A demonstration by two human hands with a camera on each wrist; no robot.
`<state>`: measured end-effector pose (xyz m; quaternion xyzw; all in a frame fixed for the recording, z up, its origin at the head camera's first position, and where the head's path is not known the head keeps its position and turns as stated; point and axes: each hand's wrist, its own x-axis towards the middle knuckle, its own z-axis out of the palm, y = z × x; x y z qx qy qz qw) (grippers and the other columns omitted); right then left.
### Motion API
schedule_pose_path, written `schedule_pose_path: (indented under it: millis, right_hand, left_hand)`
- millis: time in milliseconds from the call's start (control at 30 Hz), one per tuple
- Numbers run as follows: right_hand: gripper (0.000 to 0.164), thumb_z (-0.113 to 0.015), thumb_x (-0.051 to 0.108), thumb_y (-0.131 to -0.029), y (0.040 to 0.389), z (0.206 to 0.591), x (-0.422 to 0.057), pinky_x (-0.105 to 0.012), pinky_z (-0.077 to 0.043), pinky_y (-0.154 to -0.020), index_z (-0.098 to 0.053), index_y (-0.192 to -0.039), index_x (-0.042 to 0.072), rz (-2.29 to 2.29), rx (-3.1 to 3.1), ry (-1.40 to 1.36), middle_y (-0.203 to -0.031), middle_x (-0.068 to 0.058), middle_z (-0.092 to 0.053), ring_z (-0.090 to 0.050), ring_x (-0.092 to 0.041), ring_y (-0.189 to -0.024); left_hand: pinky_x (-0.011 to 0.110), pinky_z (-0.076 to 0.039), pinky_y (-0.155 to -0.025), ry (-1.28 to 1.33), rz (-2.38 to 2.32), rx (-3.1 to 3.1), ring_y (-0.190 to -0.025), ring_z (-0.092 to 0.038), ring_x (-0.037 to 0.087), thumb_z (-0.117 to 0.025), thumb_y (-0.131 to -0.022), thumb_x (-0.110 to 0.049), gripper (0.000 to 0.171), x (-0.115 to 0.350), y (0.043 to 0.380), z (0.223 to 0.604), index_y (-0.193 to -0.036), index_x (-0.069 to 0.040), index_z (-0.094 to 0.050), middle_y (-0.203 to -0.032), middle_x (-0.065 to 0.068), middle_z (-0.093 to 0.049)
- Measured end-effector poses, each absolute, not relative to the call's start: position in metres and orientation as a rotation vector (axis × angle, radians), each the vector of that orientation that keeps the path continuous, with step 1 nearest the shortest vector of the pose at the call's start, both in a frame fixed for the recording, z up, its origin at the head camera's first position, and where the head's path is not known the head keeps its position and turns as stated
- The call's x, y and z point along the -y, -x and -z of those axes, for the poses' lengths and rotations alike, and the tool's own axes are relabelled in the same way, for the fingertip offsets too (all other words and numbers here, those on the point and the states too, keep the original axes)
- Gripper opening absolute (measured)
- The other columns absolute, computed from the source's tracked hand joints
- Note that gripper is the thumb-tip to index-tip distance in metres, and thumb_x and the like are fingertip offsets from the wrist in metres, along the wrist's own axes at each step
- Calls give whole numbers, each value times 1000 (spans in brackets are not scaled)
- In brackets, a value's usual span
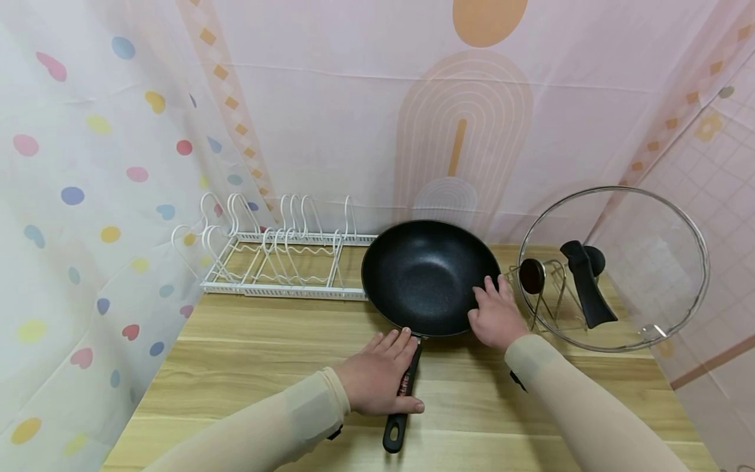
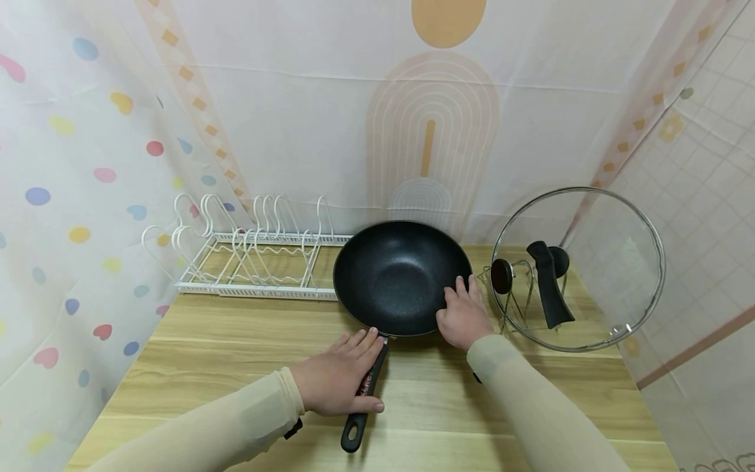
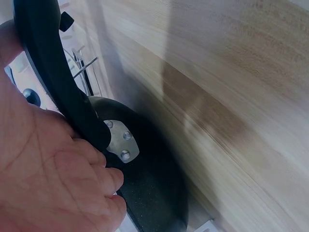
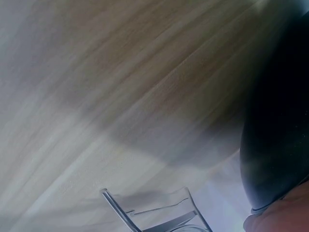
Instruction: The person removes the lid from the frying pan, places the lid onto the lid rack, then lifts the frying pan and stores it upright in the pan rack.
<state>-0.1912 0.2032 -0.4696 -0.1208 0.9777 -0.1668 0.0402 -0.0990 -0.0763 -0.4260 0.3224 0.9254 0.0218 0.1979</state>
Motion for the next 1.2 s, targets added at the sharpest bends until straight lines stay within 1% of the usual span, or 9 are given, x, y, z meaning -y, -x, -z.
schedule_pose_path:
  millis: [267,367,567,800,967,1200]
  right_hand:
    - [56,-40,18,-104,191,469,-205,-67,-7,-130,-44,-153,-9,561,-2982,377,-169,-37,-19,-2,-57,-159]
    - [56,-41,21,-106,190,470,-204,-66,-6,-130,-43,-154,-9,569,-2986,359,-169,-37,-16,-3,-57,-159]
    - [58,-45,29,-109,186,471,-198,-65,-6,-130,-44,-153,-10,544,-3014,321,-168,-37,-19,-4,-58,-158]
    - [60,-42,28,-109,188,471,-199,-65,-5,-130,-40,-156,-10,572,-2980,301,-170,-36,-17,-1,-56,-159]
    - [60,-42,28,-109,191,470,-202,-64,-6,-131,-38,-157,-10,580,-2958,300,-171,-34,-16,-1,-54,-160]
    - [60,-43,27,-109,194,470,-206,-65,-9,-130,-38,-157,-10,568,-2962,314,-170,-35,-16,-4,-54,-160]
  left_hand:
    - [49,-21,-133,-917,-54,-2589,-164,-18,31,-49,-96,-78,104,75,98,428,-169,-8,-22,-176,15,-17]
    - [49,-21,-133,-920,-52,-2580,-164,-17,30,-47,-96,-80,105,75,97,428,-169,-9,-21,-177,14,-15]
    - [48,-20,-133,-919,-72,-2576,-165,-15,30,-47,-96,-80,105,77,97,428,-169,-9,-19,-177,14,-13]
    - [49,-21,-133,-939,-100,-2572,-164,-16,30,-46,-97,-79,104,76,98,429,-169,-9,-20,-177,14,-14]
    - [49,-20,-133,-951,-117,-2564,-164,-16,30,-47,-96,-80,104,73,97,431,-169,-10,-21,-177,14,-14]
    - [49,-20,-133,-956,-114,-2573,-164,-17,30,-45,-95,-82,105,70,95,431,-169,-11,-20,-177,14,-14]
